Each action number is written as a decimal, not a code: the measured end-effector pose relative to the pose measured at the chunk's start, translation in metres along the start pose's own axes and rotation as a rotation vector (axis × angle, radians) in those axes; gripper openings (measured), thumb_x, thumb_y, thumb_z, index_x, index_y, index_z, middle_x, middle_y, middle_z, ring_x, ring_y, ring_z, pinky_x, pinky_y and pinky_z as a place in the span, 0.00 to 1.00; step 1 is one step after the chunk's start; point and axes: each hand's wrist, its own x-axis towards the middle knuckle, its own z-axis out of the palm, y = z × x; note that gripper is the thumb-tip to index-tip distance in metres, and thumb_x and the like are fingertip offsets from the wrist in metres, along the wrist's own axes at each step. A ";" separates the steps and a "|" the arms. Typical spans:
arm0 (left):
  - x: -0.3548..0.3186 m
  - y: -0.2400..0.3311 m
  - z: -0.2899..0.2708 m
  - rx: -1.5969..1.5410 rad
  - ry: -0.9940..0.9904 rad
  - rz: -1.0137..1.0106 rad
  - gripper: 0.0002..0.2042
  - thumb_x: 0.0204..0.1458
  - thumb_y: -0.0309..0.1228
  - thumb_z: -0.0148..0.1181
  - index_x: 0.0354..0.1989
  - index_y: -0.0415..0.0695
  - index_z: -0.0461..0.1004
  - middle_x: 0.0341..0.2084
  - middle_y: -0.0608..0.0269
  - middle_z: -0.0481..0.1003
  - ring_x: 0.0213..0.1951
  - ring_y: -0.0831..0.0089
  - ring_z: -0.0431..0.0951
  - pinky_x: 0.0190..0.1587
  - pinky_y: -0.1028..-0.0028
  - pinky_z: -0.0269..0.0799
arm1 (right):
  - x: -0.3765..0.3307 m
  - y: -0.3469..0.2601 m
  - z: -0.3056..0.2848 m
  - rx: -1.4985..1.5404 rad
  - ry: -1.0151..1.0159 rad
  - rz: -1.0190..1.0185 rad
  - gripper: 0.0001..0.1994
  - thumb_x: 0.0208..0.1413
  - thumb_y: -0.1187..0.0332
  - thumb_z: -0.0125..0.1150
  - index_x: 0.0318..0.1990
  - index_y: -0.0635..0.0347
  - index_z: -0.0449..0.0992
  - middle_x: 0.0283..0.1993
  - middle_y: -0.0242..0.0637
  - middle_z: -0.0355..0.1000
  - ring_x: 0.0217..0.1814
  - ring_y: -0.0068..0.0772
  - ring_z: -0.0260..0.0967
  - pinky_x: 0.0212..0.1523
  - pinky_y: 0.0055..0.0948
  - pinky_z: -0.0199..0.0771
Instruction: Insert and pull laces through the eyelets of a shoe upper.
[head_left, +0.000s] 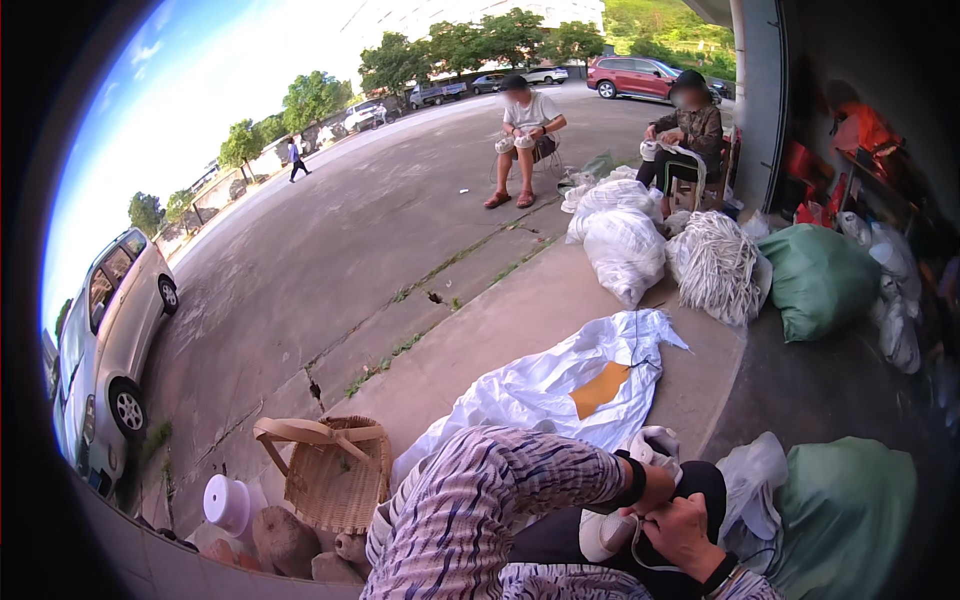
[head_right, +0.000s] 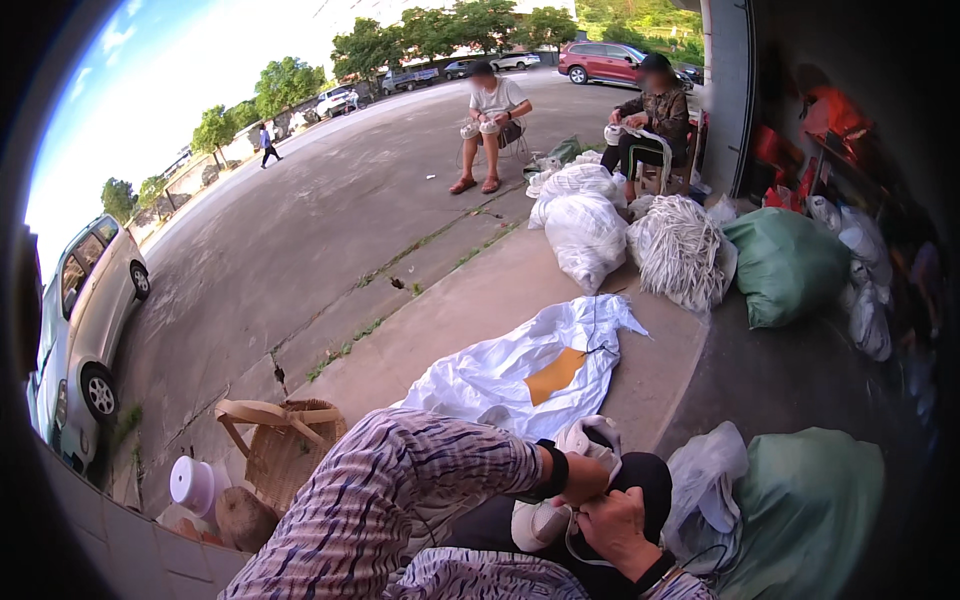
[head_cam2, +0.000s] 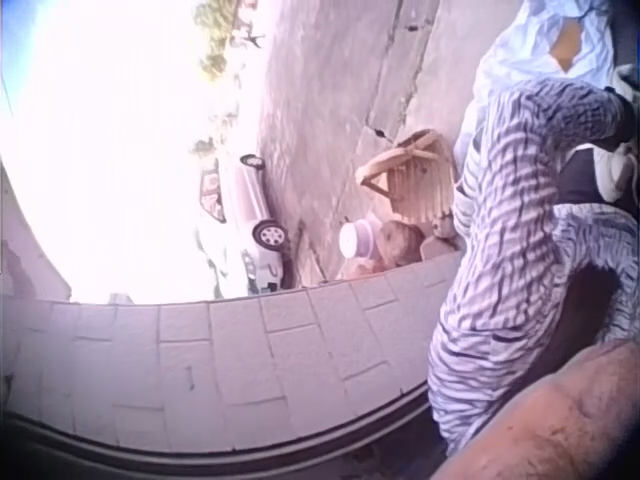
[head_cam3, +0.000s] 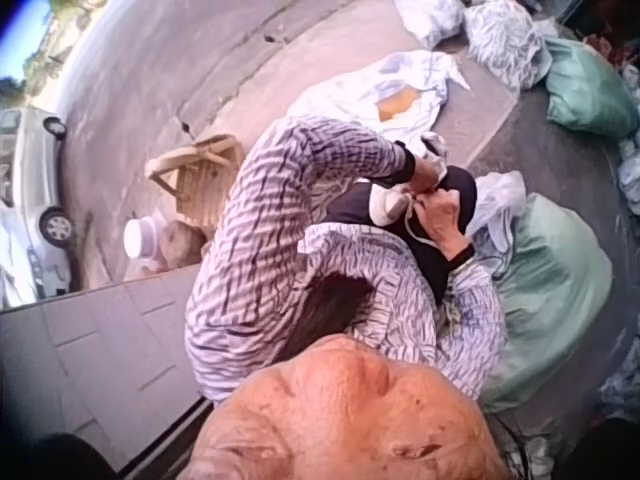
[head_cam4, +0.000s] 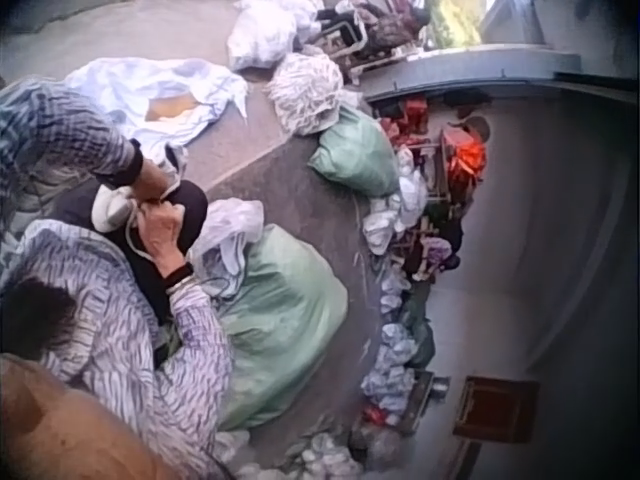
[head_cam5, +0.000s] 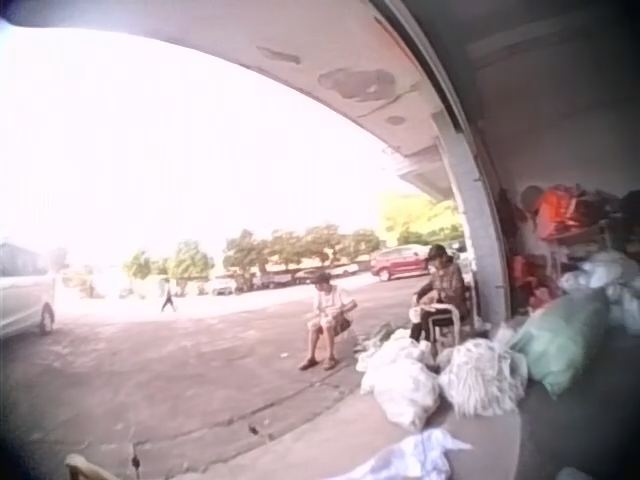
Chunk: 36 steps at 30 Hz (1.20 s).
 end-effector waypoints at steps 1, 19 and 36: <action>0.003 -0.001 0.001 0.016 -0.001 0.023 0.09 0.40 0.32 0.65 0.26 0.38 0.82 0.24 0.53 0.80 0.31 0.56 0.81 0.36 0.63 0.76 | -0.001 0.002 0.002 0.005 0.027 -0.013 0.05 0.40 0.64 0.67 0.21 0.46 0.75 0.21 0.29 0.71 0.26 0.35 0.70 0.32 0.40 0.54; -0.081 0.021 0.030 -0.744 1.002 -0.082 0.06 0.61 0.32 0.53 0.41 0.42 0.68 0.30 0.54 0.77 0.33 0.58 0.80 0.36 0.65 0.74 | 0.027 0.017 -0.035 0.657 -0.084 0.110 0.07 0.59 0.68 0.60 0.40 0.60 0.79 0.38 0.38 0.77 0.33 0.29 0.74 0.40 0.24 0.73; -0.051 0.030 0.074 -1.059 1.091 -0.168 0.12 0.66 0.39 0.44 0.48 0.45 0.64 0.34 0.52 0.73 0.42 0.62 0.75 0.46 0.69 0.69 | -0.015 0.081 -0.046 1.568 -0.011 0.767 0.14 0.66 0.63 0.47 0.34 0.64 0.73 0.37 0.53 0.78 0.38 0.44 0.79 0.40 0.40 0.82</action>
